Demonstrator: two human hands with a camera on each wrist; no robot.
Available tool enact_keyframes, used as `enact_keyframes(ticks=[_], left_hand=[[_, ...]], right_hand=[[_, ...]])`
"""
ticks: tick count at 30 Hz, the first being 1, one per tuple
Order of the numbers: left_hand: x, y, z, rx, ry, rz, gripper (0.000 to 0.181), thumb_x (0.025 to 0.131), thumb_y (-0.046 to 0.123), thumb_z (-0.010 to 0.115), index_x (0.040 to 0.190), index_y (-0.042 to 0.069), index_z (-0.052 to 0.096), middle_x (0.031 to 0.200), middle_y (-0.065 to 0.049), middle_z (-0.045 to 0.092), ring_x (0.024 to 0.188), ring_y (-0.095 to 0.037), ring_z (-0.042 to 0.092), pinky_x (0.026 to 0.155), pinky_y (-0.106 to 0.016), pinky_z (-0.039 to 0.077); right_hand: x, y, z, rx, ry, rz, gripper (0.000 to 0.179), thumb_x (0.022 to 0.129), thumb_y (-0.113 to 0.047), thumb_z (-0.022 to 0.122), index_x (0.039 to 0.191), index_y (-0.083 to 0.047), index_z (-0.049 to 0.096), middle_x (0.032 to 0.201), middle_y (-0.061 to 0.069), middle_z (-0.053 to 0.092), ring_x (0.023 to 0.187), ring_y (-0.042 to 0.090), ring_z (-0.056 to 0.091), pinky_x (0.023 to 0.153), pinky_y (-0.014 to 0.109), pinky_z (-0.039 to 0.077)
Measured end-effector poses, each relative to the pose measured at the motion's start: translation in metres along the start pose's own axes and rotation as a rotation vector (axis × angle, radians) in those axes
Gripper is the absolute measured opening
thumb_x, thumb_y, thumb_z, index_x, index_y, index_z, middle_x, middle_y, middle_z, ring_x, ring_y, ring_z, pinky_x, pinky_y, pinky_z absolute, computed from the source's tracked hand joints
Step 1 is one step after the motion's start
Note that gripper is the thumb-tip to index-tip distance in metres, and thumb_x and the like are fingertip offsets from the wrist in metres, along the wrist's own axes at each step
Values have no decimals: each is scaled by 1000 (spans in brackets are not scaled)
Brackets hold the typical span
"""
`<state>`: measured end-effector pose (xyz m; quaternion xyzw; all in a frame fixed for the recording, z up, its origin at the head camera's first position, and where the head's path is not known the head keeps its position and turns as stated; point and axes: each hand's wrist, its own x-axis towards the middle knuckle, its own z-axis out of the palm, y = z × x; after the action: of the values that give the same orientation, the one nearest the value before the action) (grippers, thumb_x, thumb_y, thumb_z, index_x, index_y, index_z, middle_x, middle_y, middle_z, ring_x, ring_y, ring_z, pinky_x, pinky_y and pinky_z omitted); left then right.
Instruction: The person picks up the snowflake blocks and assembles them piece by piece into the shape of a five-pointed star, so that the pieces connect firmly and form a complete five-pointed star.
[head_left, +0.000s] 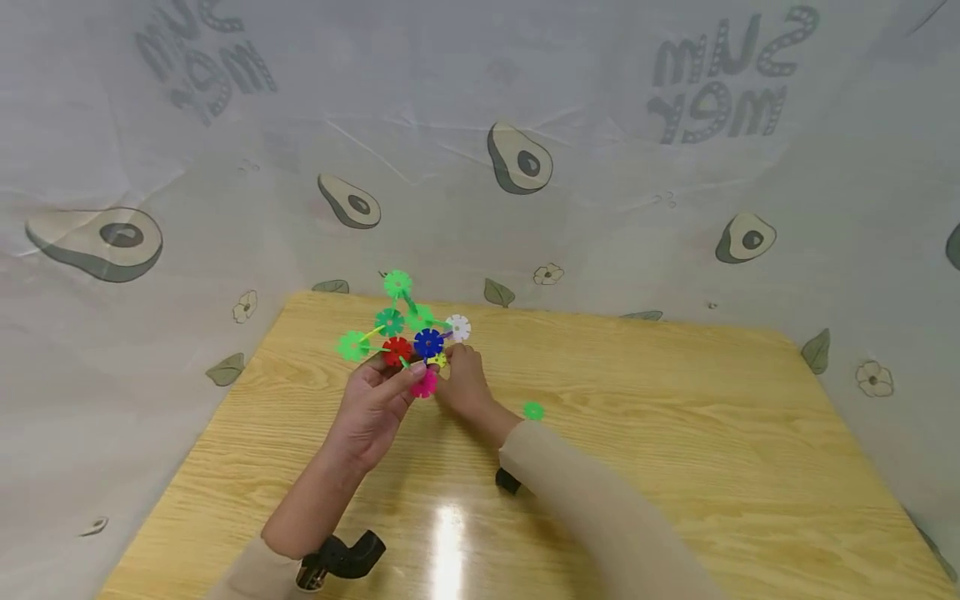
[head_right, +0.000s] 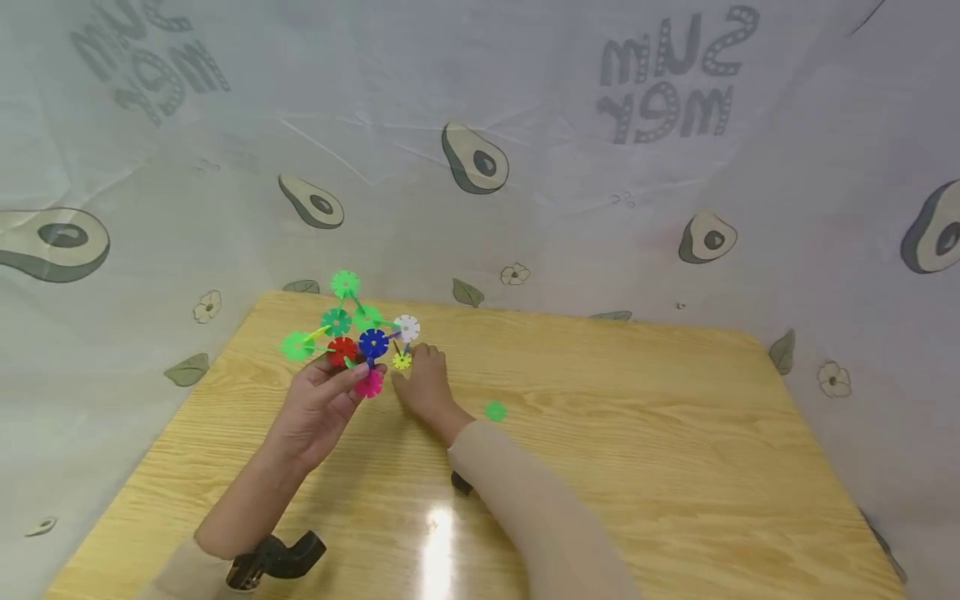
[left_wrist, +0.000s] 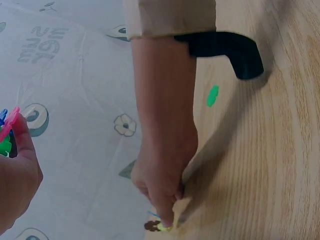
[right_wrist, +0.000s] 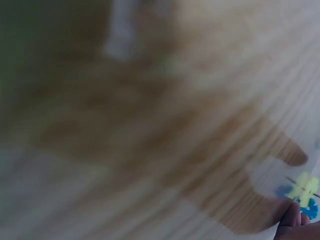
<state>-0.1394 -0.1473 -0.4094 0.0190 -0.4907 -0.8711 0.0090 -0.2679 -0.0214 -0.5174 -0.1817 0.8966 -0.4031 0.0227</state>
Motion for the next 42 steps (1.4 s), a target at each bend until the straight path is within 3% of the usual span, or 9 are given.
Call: enact_keyframes(ticks=[5,10,16,19,22,29,32,36,42], left_hand=[[0,-8,5,-10,-25,3,25,99,-7,57,104,14,68,103,4,72,99,-14,75,94,-22,61],[2,-15,9,-33,-15,-10,21,99,-6,56,107,11,66,103,3,72,96,-12,75,93,-21,61],[3,-20,13,-51,-27,-33,19,101,-5,54,117,3,59,107,1,69,97,-13,75,94,-21,61],[3,-18,13,-51,-28,-31,20,101,-4,54,119,0,58,109,0,69,98,-12,75,95,-21,61],[5,-17,12,-48,-31,-38,20,101,-4,53,121,-1,57,112,0,69,100,-12,74,98,-22,60],[7,-13,8,-17,-19,-54,20,103,-2,53,123,-2,55,112,0,67,106,-15,75,100,-23,60],[8,-12,8,-11,-19,-57,22,104,-2,52,126,-4,53,112,0,67,106,-15,76,101,-22,59],[10,-12,8,-12,-32,-57,24,105,-1,52,128,-5,51,113,0,67,103,-12,76,101,-22,59],[15,-12,9,-5,-52,-64,25,106,0,52,130,-4,50,112,0,67,101,-10,76,100,-22,60]], right_hand=[[9,12,-1,-6,94,-2,49,90,-13,73,133,7,57,126,24,61,120,39,51,112,49,43],[11,16,-4,52,160,-104,48,85,-4,73,130,4,58,122,22,65,118,37,56,115,49,43],[7,16,-9,84,156,-205,51,82,0,63,131,10,54,127,27,62,123,38,59,117,51,46],[4,16,-12,50,96,-158,44,81,-3,64,124,9,61,122,26,68,118,36,64,110,46,52],[-1,15,-18,104,4,-28,33,85,-5,65,115,9,67,111,24,71,100,31,63,90,40,57],[-27,20,-36,615,-108,262,38,97,-1,70,133,9,64,128,25,67,100,13,68,94,29,61],[-39,23,-45,867,-143,322,40,98,8,64,137,11,59,118,23,74,94,13,75,96,31,63],[-52,18,-61,1086,-183,362,38,100,11,58,137,8,56,102,10,78,92,13,77,93,26,63],[-70,0,-87,1216,-235,320,32,100,13,55,129,0,60,102,4,80,100,13,78,98,24,61]])
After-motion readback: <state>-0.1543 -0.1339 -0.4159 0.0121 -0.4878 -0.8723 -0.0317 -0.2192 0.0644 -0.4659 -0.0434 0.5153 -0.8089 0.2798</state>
